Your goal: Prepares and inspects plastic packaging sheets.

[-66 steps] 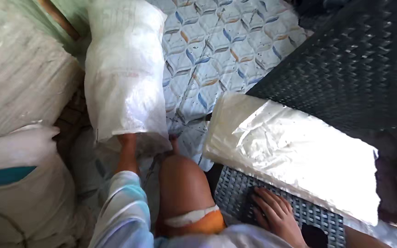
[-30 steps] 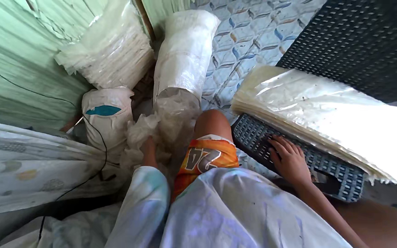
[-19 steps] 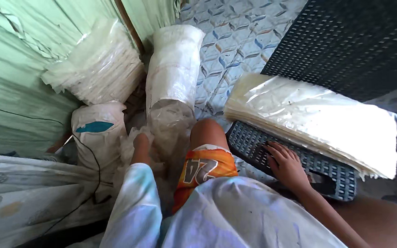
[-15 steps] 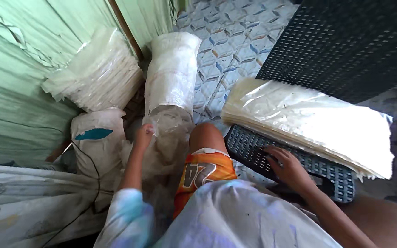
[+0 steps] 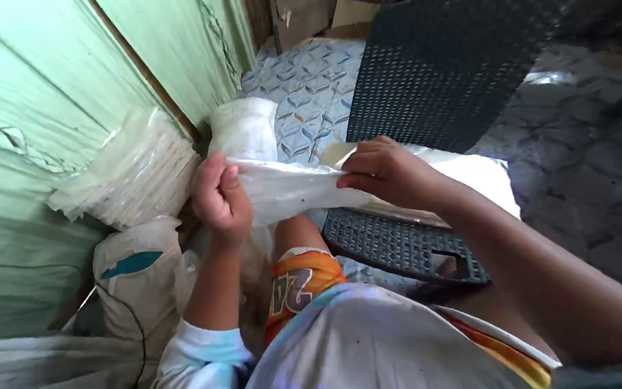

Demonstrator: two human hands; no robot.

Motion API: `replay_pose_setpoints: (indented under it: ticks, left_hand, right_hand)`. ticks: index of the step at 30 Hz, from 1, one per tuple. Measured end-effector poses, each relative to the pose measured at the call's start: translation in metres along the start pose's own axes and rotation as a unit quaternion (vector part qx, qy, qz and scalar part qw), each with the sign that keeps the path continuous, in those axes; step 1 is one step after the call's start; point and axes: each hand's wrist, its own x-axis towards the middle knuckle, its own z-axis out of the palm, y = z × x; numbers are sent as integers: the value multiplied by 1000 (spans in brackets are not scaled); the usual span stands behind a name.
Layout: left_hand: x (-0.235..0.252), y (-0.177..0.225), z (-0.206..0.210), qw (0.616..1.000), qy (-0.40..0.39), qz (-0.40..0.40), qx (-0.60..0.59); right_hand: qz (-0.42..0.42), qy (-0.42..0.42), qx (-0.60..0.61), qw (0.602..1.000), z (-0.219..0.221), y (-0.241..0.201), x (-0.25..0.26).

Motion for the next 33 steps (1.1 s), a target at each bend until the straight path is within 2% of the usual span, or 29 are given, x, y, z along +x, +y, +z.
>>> replay_pose_setpoints:
  ticks: [2, 4, 6, 8, 10, 12, 13, 14, 15, 16, 17, 18, 19, 20, 22, 23, 24, 26, 27, 28, 29, 30, 31, 32, 33]
  left_hand:
    - [5, 12, 24, 995, -39, -82, -42]
    - [12, 39, 48, 978, -110, -150, -97]
    - [19, 69, 71, 947, -189, -181, -188]
    - [15, 86, 82, 881, -323, -254, -234]
    - [-12, 82, 93, 803, -457, -324, -201]
    - [-40, 56, 100, 715, -628, -282, -123]
    - [-51, 38, 100, 680, -681, -255, -94]
    - [-59, 19, 96, 666, -700, -245, -83]
    - [-61, 2, 91, 673, -685, -266, -88]
    - [-57, -13, 85, 702, -632, -311, -106]
    - [-53, -26, 81, 746, -530, -372, -152]
    - [-54, -39, 83, 777, -390, -436, -233]
    - [-54, -47, 90, 763, -281, -482, -325]
    - [-55, -50, 99, 736, -244, -500, -386]
    - [-54, -35, 124, 711, -260, -515, -403]
    - [-48, -26, 139, 723, -278, -525, -353]
    - [-40, -23, 154, 752, -309, -517, -267]
    - [-32, -39, 182, 814, -380, -429, -99]
    - [-31, -48, 194, 827, -396, -393, -60]
    - [-30, -56, 207, 838, -384, -384, -57]
    - [-29, -64, 219, 841, -354, -401, -84]
    - [-30, -71, 228, 830, -322, -436, -131]
    - [-32, -75, 232, 797, -315, -482, -183]
    - [-37, -77, 236, 756, -330, -521, -219]
    - [-46, -79, 242, 732, -350, -541, -219]
  right_hand:
    - [55, -20, -36, 998, -29, -8, -8]
    - [135, -33, 4, 990, -44, -29, -9]
    - [147, 55, 26, 987, -46, -40, -9]
    - [110, 190, -28, 975, -56, -35, -14]
    - [92, 297, -160, 937, -88, -18, -26]
    - [141, 339, -265, 892, -126, 13, -49]
    - [192, 342, -283, 875, -144, 30, -63]
    - [250, 343, -277, 862, -160, 45, -79]
    - [310, 348, -248, 849, -173, 61, -95]
    - [370, 361, -193, 834, -182, 76, -111]
    - [417, 391, -114, 813, -188, 91, -125]
    - [445, 429, -39, 785, -190, 105, -137]
    - [459, 462, 43, 758, -187, 113, -147]
    - [461, 479, 137, 734, -181, 117, -156]
    - [448, 437, 280, 728, -162, 124, -175]
    - [475, 402, 257, 739, -153, 129, -183]
    - [529, 358, 156, 754, -144, 136, -191]
    - [623, 265, -28, 736, -131, 148, -205]
    - [631, 279, -47, 722, -127, 157, -211]
    - [622, 333, -17, 709, -126, 165, -217]
    - [597, 397, 63, 694, -129, 174, -223]
    - [558, 435, 182, 683, -134, 180, -229]
    - [518, 436, 277, 682, -136, 184, -237]
    - [517, 420, 287, 688, -133, 189, -241]
    - [562, 390, 215, 697, -124, 194, -241]
